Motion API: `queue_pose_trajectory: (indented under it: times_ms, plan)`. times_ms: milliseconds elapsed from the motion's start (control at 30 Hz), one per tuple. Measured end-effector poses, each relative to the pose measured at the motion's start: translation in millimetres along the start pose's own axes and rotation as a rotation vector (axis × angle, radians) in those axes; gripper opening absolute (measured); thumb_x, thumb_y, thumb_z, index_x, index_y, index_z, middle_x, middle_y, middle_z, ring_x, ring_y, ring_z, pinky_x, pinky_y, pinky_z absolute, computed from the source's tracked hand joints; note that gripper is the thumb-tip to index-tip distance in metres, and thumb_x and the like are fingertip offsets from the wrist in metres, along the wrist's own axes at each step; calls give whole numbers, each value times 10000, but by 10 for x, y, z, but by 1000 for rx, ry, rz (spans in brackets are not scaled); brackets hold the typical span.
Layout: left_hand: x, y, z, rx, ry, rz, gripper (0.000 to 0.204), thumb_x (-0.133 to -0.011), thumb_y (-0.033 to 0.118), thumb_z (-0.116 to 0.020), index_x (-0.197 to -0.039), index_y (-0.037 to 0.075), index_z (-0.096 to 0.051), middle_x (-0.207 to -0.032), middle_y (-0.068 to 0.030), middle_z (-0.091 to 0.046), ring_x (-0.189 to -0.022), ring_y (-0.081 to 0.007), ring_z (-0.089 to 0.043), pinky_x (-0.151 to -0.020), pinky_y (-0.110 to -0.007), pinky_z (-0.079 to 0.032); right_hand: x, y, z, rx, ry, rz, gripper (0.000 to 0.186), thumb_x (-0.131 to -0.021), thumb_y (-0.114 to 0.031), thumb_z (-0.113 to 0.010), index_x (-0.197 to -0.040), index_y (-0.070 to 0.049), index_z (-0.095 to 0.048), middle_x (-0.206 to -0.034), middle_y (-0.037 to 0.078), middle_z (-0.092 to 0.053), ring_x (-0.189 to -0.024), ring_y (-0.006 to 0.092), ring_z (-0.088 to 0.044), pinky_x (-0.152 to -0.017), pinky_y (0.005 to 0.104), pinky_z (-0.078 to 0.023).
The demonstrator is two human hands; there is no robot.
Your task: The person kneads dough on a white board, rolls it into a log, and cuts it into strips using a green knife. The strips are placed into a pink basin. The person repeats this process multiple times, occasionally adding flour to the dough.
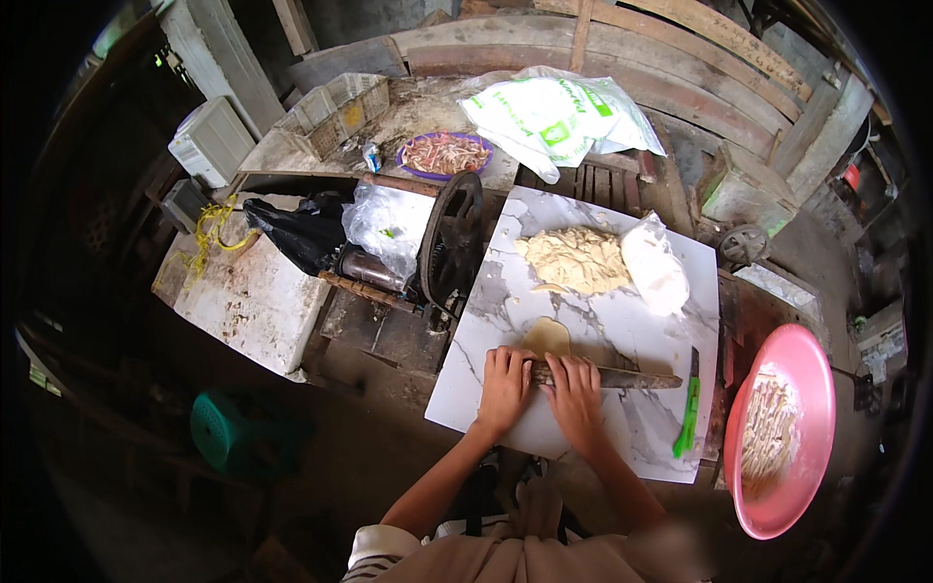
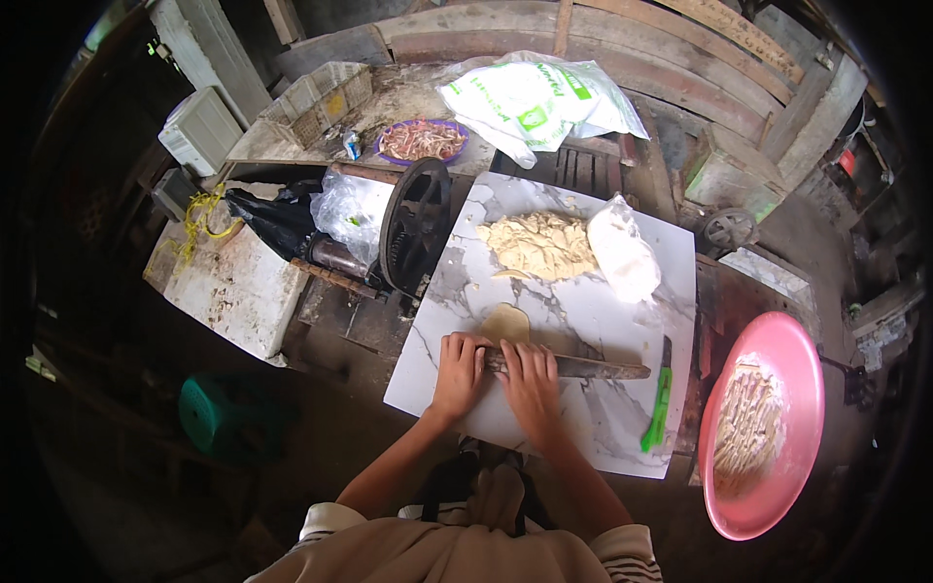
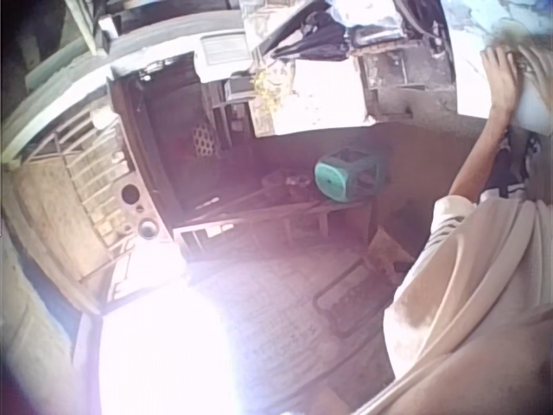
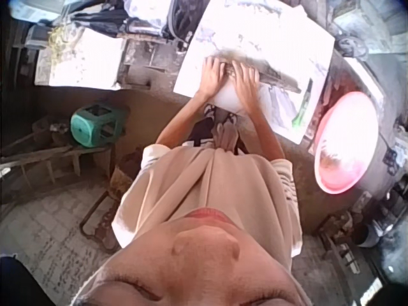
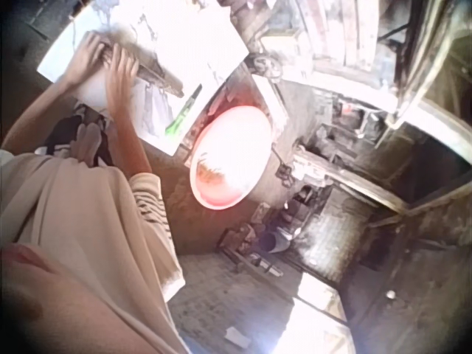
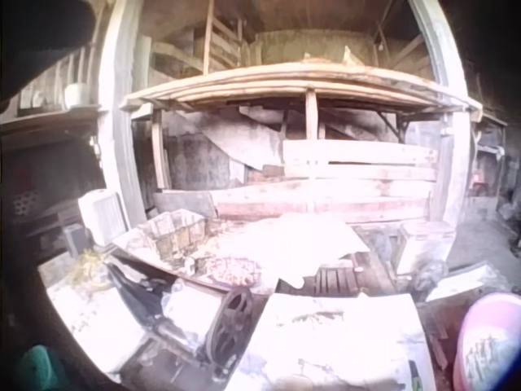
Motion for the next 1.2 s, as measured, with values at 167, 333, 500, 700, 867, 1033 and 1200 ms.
queue_pose_trajectory:
  times_ms: [167,333,500,700,867,1033,1200]
  plan:
    - [-61,81,39,128,30,-6,122,-903,72,-494,-1004,14,-530,-949,-162,-498,-900,-339,-452,-833,-400,-379,-8,204,83,0,3,123,493,-776,-234,-669,-1212,-78,-501,-1082,86,-513,-1005,262,-488,-898,425,-368]
    - [-309,-125,-44,178,68,68,128,-894,49,-481,-1013,16,-512,-964,-158,-529,-890,-337,-455,-832,-419,-369,-243,387,84,-6,-63,104,461,-803,-263,-655,-1199,-70,-521,-1067,93,-506,-1007,264,-483,-901,422,-367]
    - [-355,-402,-179,176,28,211,152,-877,65,-471,-1022,42,-510,-975,-126,-561,-904,-328,-465,-816,-429,-364,-428,300,98,-81,-34,37,418,-860,-344,-587,-1167,-62,-555,-1052,97,-518,-1023,269,-477,-895,423,-368]
    - [-722,-438,-352,-48,132,288,147,-880,65,-461,-1019,68,-509,-1003,-106,-561,-943,-328,-469,-808,-459,-363,-769,305,-258,156,165,-117,370,-898,-354,-517,-1125,-68,-574,-1019,108,-535,-1017,278,-477,-872,438,-374]
    - [-1088,-586,-503,-61,130,301,193,-845,81,-486,-1037,79,-488,-1032,-106,-518,-994,-331,-445,-842,-500,-331,-1183,555,-354,150,99,-240,278,-895,-313,-515,-1003,-58,-541,-976,111,-512,-978,272,-467,-832,433,-371]
    - [-742,-552,-525,-123,22,410,272,-796,18,-489,-1061,82,-481,-1057,-113,-475,-1030,-331,-410,-839,-490,-310,-823,397,-321,122,156,-253,212,-806,-179,-565,-976,-61,-519,-946,103,-502,-951,266,-471,-837,419,-356]
    - [-455,-440,-405,-110,77,461,326,-760,-15,-473,-1065,100,-476,-1058,-103,-445,-1009,-312,-384,-818,-441,-279,-655,199,-132,160,175,-190,249,-739,-134,-599,-963,-71,-512,-887,89,-480,-907,253,-475,-822,415,-347]
Point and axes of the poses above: each hand's wrist, its own x-axis away from the middle knuckle, its own z-axis out of the back of the hand, y = z × x, the point moved 7 cm from there along -x, towards the middle knuckle
